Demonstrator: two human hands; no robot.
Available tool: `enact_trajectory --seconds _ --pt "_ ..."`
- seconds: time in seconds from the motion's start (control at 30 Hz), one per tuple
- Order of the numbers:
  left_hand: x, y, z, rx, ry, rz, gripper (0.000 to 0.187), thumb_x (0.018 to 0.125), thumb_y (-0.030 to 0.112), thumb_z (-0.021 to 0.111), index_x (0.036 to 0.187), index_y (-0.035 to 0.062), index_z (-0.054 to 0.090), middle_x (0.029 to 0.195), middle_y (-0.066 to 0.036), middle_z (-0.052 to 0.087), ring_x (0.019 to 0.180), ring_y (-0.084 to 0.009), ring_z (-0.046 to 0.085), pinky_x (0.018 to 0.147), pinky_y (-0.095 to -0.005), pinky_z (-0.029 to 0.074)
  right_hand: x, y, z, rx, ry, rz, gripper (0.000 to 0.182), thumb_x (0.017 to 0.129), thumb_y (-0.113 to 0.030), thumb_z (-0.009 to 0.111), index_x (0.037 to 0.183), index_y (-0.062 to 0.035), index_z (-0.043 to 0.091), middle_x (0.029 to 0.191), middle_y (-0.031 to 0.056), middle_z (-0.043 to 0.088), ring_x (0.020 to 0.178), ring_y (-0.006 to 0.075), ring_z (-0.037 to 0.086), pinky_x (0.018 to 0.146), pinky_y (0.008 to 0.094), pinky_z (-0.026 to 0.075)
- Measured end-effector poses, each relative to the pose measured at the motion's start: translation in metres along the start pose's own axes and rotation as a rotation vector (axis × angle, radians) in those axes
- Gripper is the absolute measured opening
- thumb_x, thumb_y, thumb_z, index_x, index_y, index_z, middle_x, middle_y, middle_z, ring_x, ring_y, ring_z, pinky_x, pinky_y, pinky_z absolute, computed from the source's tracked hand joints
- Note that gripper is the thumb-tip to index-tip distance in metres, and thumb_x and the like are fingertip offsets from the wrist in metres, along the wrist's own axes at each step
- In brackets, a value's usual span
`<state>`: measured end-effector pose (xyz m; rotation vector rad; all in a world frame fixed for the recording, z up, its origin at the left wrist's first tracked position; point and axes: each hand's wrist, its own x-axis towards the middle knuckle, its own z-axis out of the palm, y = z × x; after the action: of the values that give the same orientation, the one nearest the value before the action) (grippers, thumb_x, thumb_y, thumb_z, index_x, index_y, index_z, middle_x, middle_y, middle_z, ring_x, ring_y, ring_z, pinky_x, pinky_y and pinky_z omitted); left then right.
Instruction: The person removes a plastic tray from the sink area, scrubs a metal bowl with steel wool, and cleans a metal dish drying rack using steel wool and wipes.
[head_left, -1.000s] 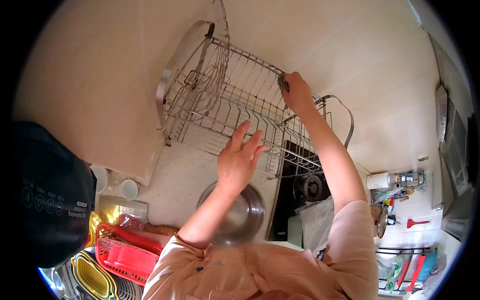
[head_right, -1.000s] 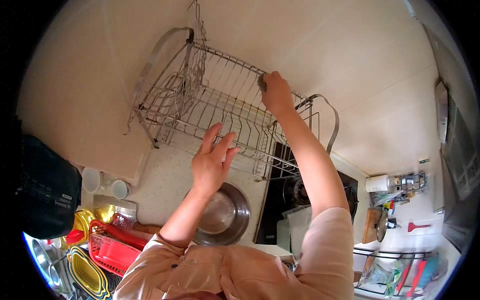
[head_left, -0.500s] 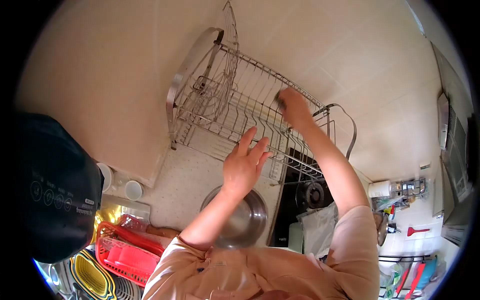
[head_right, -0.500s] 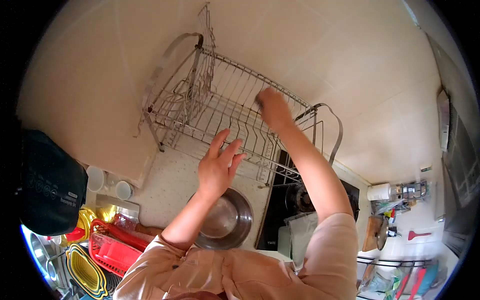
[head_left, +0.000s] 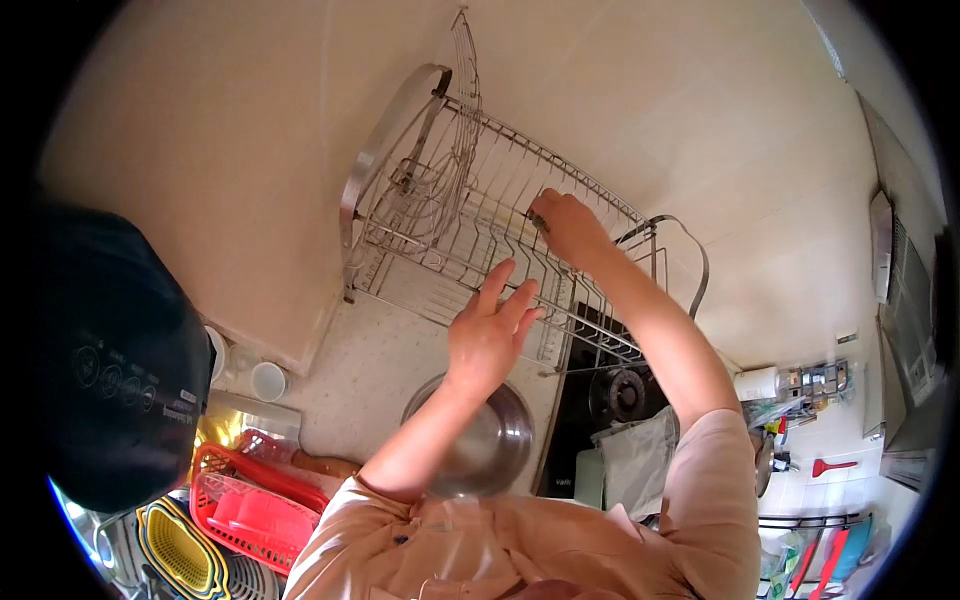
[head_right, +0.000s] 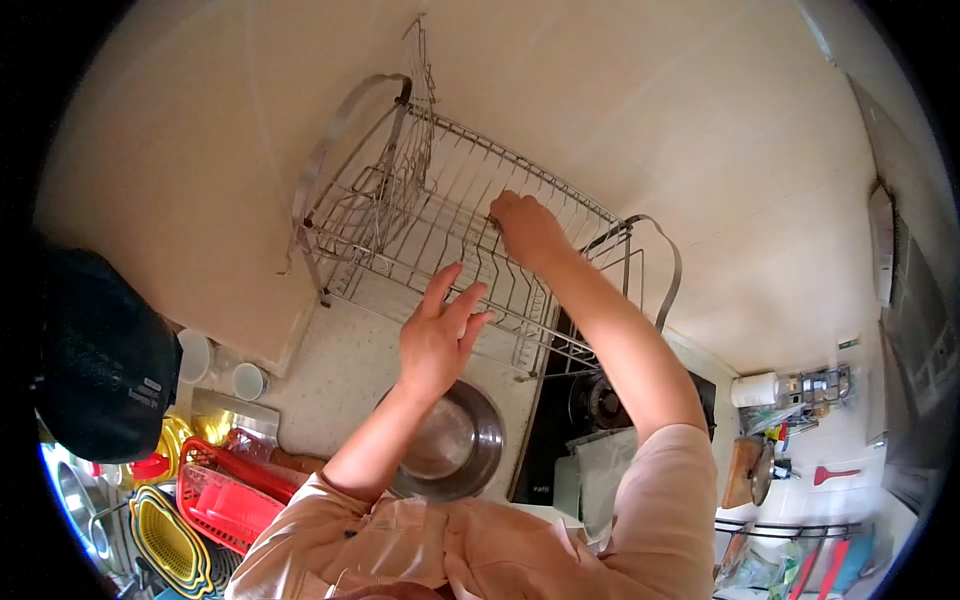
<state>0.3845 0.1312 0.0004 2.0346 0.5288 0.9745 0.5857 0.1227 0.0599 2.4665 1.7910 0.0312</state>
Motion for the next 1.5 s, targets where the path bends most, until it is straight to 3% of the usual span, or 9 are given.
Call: enact_trajectory --seconds 0.1,0.23,0.33,0.47,0.67,0.77,0.87,1.03,1.5 --pt "0.001 -0.006 0.003 0.051 0.122 0.12 0.03 0.074 0.023 0.069 0.102 0.0156 0.061 0.121 -0.006 0.05 0.072 -0.0204 0.06 0.06 -0.0319 0.051 0.026 0.027 -0.047 0.187 0.115 0.095 0.027 0.076 -0.015 0.062 0.098 -0.0019 0.056 0.097 0.0169 0.056 0.09 0.0357 0.055 0.082 0.0409 0.045" --pt "-0.001 -0.004 0.001 0.021 0.07 0.077 0.03 0.076 0.021 0.069 0.105 0.0159 0.06 0.122 -0.008 0.049 0.09 -0.0263 0.061 0.067 -0.0336 0.051 0.054 0.042 -0.055 0.567 0.212 0.38 0.028 0.078 -0.02 0.062 0.099 -0.0014 0.056 0.094 0.0195 0.057 0.092 0.0356 0.056 0.082 0.0385 0.045" --pt "0.0 -0.006 0.002 0.035 0.067 0.078 0.03 0.076 0.021 0.069 0.105 0.016 0.061 0.122 -0.008 0.049 0.089 -0.0262 0.061 0.067 -0.0336 0.051 0.059 0.033 -0.035 0.311 0.105 0.273 0.03 0.079 -0.022 0.063 0.1 -0.002 0.056 0.096 0.0201 0.057 0.092 0.0355 0.056 0.082 0.0391 0.045" --pt "-0.001 -0.006 0.002 0.015 0.046 0.07 0.03 0.076 0.021 0.069 0.105 0.0157 0.061 0.123 -0.008 0.049 0.088 -0.0258 0.061 0.066 -0.0335 0.051 0.057 0.037 -0.008 0.319 0.367 0.246 0.023 0.076 -0.011 0.063 0.097 -0.0027 0.058 0.1 0.0157 0.056 0.092 0.0337 0.055 0.078 0.0392 0.047" --pt "0.001 -0.006 0.003 0.031 0.057 0.071 0.031 0.075 0.02 0.07 0.104 0.0158 0.061 0.122 -0.008 0.049 0.087 -0.0246 0.061 0.065 -0.0324 0.051 0.006 -0.009 0.02 0.029 0.244 -0.11 0.03 0.065 0.005 0.062 0.095 -0.002 0.06 0.094 0.0143 0.056 0.093 0.0331 0.053 0.081 0.038 0.045" --pt "0.0 -0.008 0.002 0.034 0.05 0.075 0.032 0.074 0.02 0.071 0.104 0.0161 0.061 0.122 -0.008 0.049 0.089 -0.0247 0.061 0.065 -0.0321 0.051 0.024 0.012 0.011 0.137 0.477 -0.181 0.023 0.068 0.006 0.059 0.09 -0.0013 0.062 0.092 0.0126 0.055 0.091 0.0324 0.052 0.075 0.0389 0.047" --pt "0.0 -0.009 0.004 0.036 0.07 0.084 0.033 0.073 0.02 0.072 0.104 0.0162 0.061 0.122 -0.008 0.049 0.09 -0.0251 0.061 0.065 -0.0322 0.052 0.047 0.015 -0.031 0.324 0.643 0.105 0.025 0.065 0.008 0.059 0.088 -0.0015 0.062 0.091 0.012 0.054 0.094 0.0314 0.051 0.075 0.0379 0.047" --pt "0.001 -0.012 0.008 0.043 0.131 0.141 0.034 0.071 0.023 0.072 0.102 0.016 0.06 0.121 -0.006 0.049 0.077 -0.023 0.06 0.059 -0.0314 0.051 0.033 0.006 0.01 0.177 0.273 -0.144 0.032 0.061 0.009 0.058 0.09 -0.0034 0.064 0.096 0.0087 0.053 0.097 0.0301 0.049 0.08 0.0381 0.045" --pt "0.0 -0.009 0.007 0.036 0.057 0.068 0.032 0.073 0.021 0.072 0.103 0.0158 0.062 0.122 -0.009 0.049 0.086 -0.0239 0.062 0.066 -0.0318 0.052 0.027 -0.019 0.005 0.314 0.255 -0.091 0.016 0.071 -0.002 0.064 0.086 -0.0013 0.062 0.089 0.0128 0.054 0.083 0.0322 0.055 0.073 0.0377 0.046"
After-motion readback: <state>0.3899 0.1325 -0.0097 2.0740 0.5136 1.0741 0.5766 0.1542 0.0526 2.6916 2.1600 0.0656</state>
